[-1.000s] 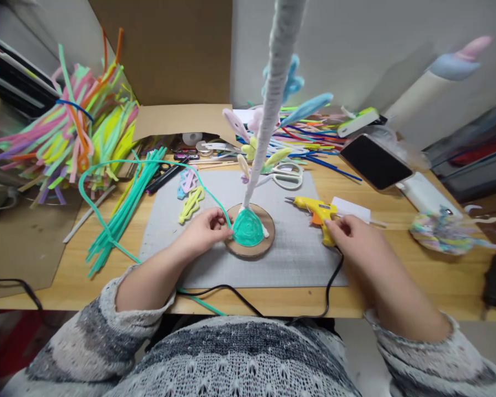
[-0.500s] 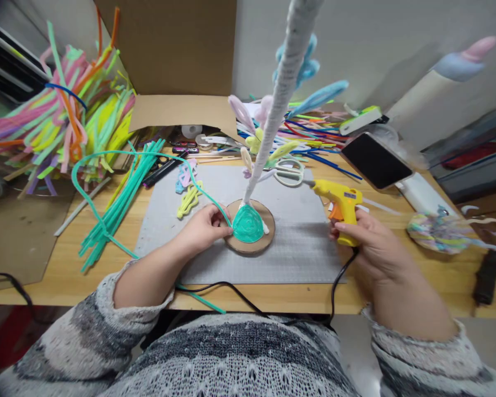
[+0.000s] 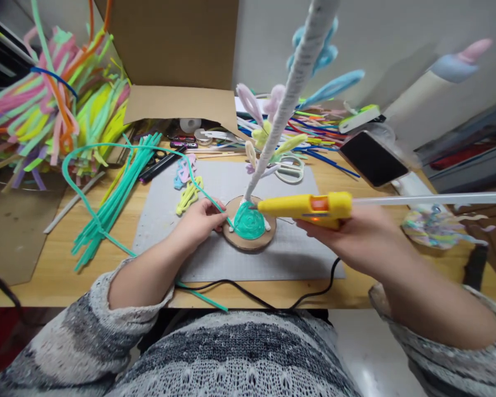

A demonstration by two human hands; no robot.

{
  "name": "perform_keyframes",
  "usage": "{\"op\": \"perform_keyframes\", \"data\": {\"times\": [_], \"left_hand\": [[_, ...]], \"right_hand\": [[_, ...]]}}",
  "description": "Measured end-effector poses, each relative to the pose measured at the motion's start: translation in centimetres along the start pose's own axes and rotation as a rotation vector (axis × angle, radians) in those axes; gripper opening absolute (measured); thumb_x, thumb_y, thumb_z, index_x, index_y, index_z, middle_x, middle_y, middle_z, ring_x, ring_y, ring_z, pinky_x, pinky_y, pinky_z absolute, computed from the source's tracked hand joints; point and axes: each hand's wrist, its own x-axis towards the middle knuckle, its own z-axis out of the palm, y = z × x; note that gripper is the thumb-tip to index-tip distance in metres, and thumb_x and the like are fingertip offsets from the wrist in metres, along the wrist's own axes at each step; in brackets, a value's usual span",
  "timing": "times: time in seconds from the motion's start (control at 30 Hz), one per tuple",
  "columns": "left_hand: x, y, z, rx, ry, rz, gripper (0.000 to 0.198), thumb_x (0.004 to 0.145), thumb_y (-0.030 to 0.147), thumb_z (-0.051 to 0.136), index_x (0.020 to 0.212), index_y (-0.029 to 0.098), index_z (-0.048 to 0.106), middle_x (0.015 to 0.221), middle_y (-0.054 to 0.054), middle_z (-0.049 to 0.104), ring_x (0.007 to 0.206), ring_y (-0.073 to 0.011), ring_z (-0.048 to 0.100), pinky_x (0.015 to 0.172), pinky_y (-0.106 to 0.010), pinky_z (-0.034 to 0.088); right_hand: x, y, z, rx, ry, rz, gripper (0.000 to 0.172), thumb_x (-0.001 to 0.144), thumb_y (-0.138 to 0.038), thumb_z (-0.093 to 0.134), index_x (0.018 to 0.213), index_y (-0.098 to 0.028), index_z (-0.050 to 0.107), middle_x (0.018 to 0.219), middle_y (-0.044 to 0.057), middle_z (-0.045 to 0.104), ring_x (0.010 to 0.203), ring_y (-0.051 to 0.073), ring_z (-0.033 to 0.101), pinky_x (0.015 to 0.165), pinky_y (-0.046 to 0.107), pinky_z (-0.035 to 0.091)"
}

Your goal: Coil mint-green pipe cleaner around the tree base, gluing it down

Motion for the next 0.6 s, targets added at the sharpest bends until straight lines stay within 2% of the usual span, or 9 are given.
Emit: {"op": "perform_keyframes", "data": {"times": [0.1, 0.17, 0.23, 0.3, 0.37, 0.47, 0.6], "left_hand": [[0.2, -0.2, -0.1, 0.027, 0.001, 0.008, 0.012, 0.074, 0.007, 0.064, 0.076, 0.016, 0.056, 0.059, 0.003, 0.054, 0.053, -0.0114, 0.052, 0.054, -0.024, 0.041], [0.3, -0.4, -0.2, 0.03, 0.009, 0.021, 0.012, 0.073, 0.008, 0.064, 0.076, 0.016, 0.057, 0.059, 0.003, 0.055, 0.055, -0.0119, 0.053, 0.055, -0.025, 0.041], [0.3, -0.6, -0.2, 0.02, 0.012, 0.039, 0.012, 0.071, 0.008, 0.066, 0.076, 0.016, 0.058, 0.06, 0.002, 0.056, 0.057, -0.0124, 0.053, 0.057, -0.025, 0.041], [0.4, -0.8, -0.2, 0.009, 0.011, 0.047, 0.013, 0.069, 0.009, 0.067, 0.074, 0.016, 0.058, 0.062, 0.002, 0.057, 0.058, -0.0129, 0.054, 0.059, -0.025, 0.041], [0.3, -0.9, -0.2, 0.003, 0.015, 0.04, 0.012, 0.068, 0.009, 0.065, 0.073, 0.017, 0.058, 0.063, 0.001, 0.058, 0.059, -0.0135, 0.054, 0.059, -0.026, 0.041], [0.2, -0.9, -0.1, -0.006, 0.037, 0.023, 0.012, 0.067, 0.008, 0.061, 0.073, 0.017, 0.057, 0.065, 0.001, 0.057, 0.06, -0.0142, 0.054, 0.06, -0.027, 0.04], [0.0, -0.7, 0.1, -0.013, 0.036, 0.026, 0.013, 0.068, 0.006, 0.057, 0.073, 0.018, 0.055, 0.063, 0.002, 0.055, 0.06, -0.0142, 0.053, 0.061, -0.027, 0.041]], "right_hand": [[1.6, -1.4, 0.9, -0.094, -0.196, -0.059, 0.024, 0.066, -0.049, 0.068, 0.069, -0.025, 0.068, 0.056, -0.002, 0.061, 0.051, 0.019, 0.055, 0.049, 0.033, 0.042], [2.6, -2.6, 1.3, -0.216, -0.29, -0.08, 0.024, 0.071, -0.044, 0.065, 0.058, -0.024, 0.061, 0.05, -0.003, 0.055, 0.047, 0.016, 0.051, 0.046, 0.03, 0.036], [3.3, -3.6, 1.6, -0.292, -0.33, -0.114, 0.027, 0.072, -0.04, 0.063, 0.053, -0.023, 0.056, 0.05, -0.003, 0.054, 0.047, 0.015, 0.049, 0.046, 0.028, 0.034], [3.7, -4.4, 1.8, -0.342, -0.359, -0.144, 0.024, 0.072, -0.038, 0.063, 0.056, -0.022, 0.058, 0.053, -0.002, 0.055, 0.05, 0.014, 0.05, 0.048, 0.027, 0.033], [3.9, -4.9, 2.1, -0.399, -0.398, -0.135, 0.026, 0.074, -0.045, 0.061, 0.065, -0.021, 0.062, 0.056, -0.001, 0.056, 0.052, 0.015, 0.049, 0.049, 0.027, 0.032], [4.1, -5.3, 2.4, -0.451, -0.429, -0.109, 0.043, 0.08, -0.061, 0.052, 0.07, -0.021, 0.064, 0.057, 0.001, 0.055, 0.053, 0.015, 0.048, 0.05, 0.027, 0.03], [4.5, -5.3, 2.8, -0.4, -0.43, -0.253, 0.041, 0.08, -0.059, 0.054, 0.067, -0.022, 0.064, 0.056, 0.0, 0.054, 0.053, 0.014, 0.049, 0.049, 0.025, 0.029]]}}
